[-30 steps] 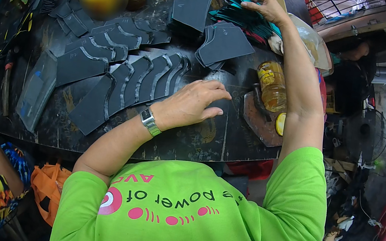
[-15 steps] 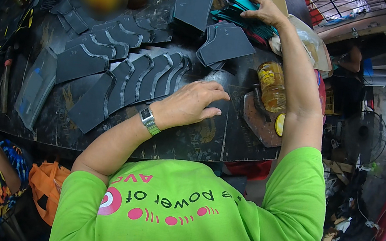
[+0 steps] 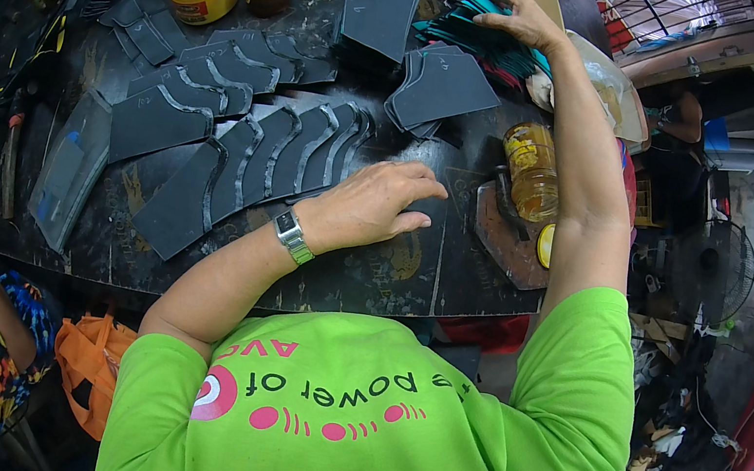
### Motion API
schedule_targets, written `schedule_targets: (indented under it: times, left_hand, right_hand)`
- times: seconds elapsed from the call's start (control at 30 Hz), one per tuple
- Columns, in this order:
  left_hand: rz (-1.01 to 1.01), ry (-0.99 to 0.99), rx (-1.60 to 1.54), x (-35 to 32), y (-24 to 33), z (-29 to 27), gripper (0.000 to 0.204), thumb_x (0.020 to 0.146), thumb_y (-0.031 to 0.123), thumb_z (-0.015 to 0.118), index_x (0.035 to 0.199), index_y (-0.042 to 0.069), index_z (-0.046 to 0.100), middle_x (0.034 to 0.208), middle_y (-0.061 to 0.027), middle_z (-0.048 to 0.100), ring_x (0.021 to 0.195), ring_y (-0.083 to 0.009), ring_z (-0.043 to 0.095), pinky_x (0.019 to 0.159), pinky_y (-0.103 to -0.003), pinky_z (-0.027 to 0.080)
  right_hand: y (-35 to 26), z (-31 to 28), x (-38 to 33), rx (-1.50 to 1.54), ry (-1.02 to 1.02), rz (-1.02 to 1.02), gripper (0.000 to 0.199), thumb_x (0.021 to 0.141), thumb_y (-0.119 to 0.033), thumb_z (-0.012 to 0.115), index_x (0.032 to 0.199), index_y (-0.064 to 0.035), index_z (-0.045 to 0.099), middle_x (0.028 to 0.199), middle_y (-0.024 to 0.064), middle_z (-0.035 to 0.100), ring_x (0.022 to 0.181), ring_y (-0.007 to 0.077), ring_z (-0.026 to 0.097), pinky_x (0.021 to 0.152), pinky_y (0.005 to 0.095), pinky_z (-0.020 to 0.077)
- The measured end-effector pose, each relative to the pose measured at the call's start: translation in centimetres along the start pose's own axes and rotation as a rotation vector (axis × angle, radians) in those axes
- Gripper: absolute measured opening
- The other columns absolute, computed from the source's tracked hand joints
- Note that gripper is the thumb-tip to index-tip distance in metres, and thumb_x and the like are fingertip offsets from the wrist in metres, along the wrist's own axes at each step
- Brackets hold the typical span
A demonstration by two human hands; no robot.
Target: The person picks up black and teal cut pieces from a table, aligns them, and stacks them. They then open a cardboard box labeled GOVITECH, place a black object inside, and close the box.
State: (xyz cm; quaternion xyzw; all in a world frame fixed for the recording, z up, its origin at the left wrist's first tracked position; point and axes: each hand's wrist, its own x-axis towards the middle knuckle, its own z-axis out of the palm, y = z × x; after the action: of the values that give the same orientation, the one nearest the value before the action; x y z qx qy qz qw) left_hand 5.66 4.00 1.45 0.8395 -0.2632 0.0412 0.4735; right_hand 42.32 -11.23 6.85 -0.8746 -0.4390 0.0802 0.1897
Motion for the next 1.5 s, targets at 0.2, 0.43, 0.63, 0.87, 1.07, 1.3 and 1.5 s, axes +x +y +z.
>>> schedule_targets:
  times: [0.2, 0.43, 0.63, 0.87, 1.07, 1.3, 1.5]
  left_hand:
    - [-0.005, -0.006, 0.009, 0.0, -0.1, 0.2, 0.035, 0.087, 0.014, 0.074, 0.118, 0.002, 0.065, 0.116, -0.0150, 0.065, 0.107, -0.0344, 0.064, 0.090, -0.042, 0.053]
    - [0.001, -0.007, 0.006, 0.0, -0.2, 0.2, 0.034, 0.087, 0.014, 0.074, 0.117, 0.002, 0.065, 0.115, -0.0153, 0.065, 0.106, -0.0348, 0.064, 0.091, -0.042, 0.052]
    - [0.035, 0.031, 0.012, -0.1, -0.2, 0.0, 0.033, 0.087, 0.013, 0.073, 0.117, 0.002, 0.064, 0.114, -0.0150, 0.065, 0.105, -0.0351, 0.064, 0.090, -0.042, 0.053]
    - [0.045, 0.032, -0.005, -0.1, -0.1, 0.1, 0.033, 0.087, 0.012, 0.073, 0.118, 0.003, 0.064, 0.115, -0.0143, 0.065, 0.105, -0.0354, 0.064, 0.090, -0.042, 0.053]
    - [0.061, 0.041, -0.027, -0.1, -0.1, 0.1, 0.034, 0.087, 0.011, 0.072, 0.119, 0.003, 0.064, 0.115, -0.0146, 0.065, 0.105, -0.0356, 0.064, 0.090, -0.041, 0.053]
    - [0.065, 0.061, -0.025, -0.1, -0.2, 0.2, 0.033, 0.086, 0.012, 0.073, 0.116, 0.003, 0.065, 0.109, -0.0148, 0.065, 0.102, -0.0358, 0.064, 0.089, -0.042, 0.052]
    - [0.064, 0.062, -0.047, -0.1, -0.4, 0.4, 0.034, 0.085, 0.012, 0.073, 0.116, 0.002, 0.064, 0.111, -0.0158, 0.065, 0.103, -0.0373, 0.064, 0.090, -0.042, 0.052]
  right_hand:
    - [-0.3, 0.1, 0.0, -0.059, 0.070, -0.073, 0.074, 0.085, -0.037, 0.068, 0.153, -0.0327, 0.040, 0.135, 0.0209, 0.060, 0.128, 0.0366, 0.055, 0.113, 0.0447, 0.0392]
    - [-6.9, 0.2, -0.8, -0.567, 0.252, -0.302, 0.072, 0.078, -0.007, 0.068, 0.147, -0.0143, 0.048, 0.116, 0.0278, 0.067, 0.106, 0.0409, 0.065, 0.093, 0.0468, 0.0514]
    - [-8.8, -0.4, -2.5, -0.406, 0.303, -0.112, 0.075, 0.077, 0.001, 0.055, 0.150, -0.0122, 0.042, 0.124, 0.0298, 0.062, 0.115, 0.0428, 0.060, 0.099, 0.0475, 0.0476]
    - [-7.6, -1.8, -4.1, -0.319, 0.409, -0.223, 0.077, 0.076, 0.001, 0.054, 0.150, -0.0114, 0.041, 0.115, 0.0306, 0.062, 0.109, 0.0425, 0.060, 0.096, 0.0488, 0.0474]
    - [-7.6, -2.7, -5.7, -0.299, 0.397, -0.081, 0.079, 0.076, 0.000, 0.054, 0.152, -0.0159, 0.038, 0.105, 0.0308, 0.062, 0.105, 0.0438, 0.061, 0.095, 0.0486, 0.0473]
    - [-7.6, -3.2, -6.3, -0.244, 0.428, -0.078, 0.078, 0.078, -0.001, 0.054, 0.152, -0.0168, 0.037, 0.105, 0.0304, 0.062, 0.104, 0.0449, 0.061, 0.096, 0.0482, 0.0473]
    - [-10.2, -5.6, -7.7, -0.287, 0.607, -0.190, 0.074, 0.079, 0.003, 0.052, 0.151, -0.0118, 0.039, 0.121, 0.0295, 0.061, 0.114, 0.0431, 0.060, 0.101, 0.0422, 0.0461]
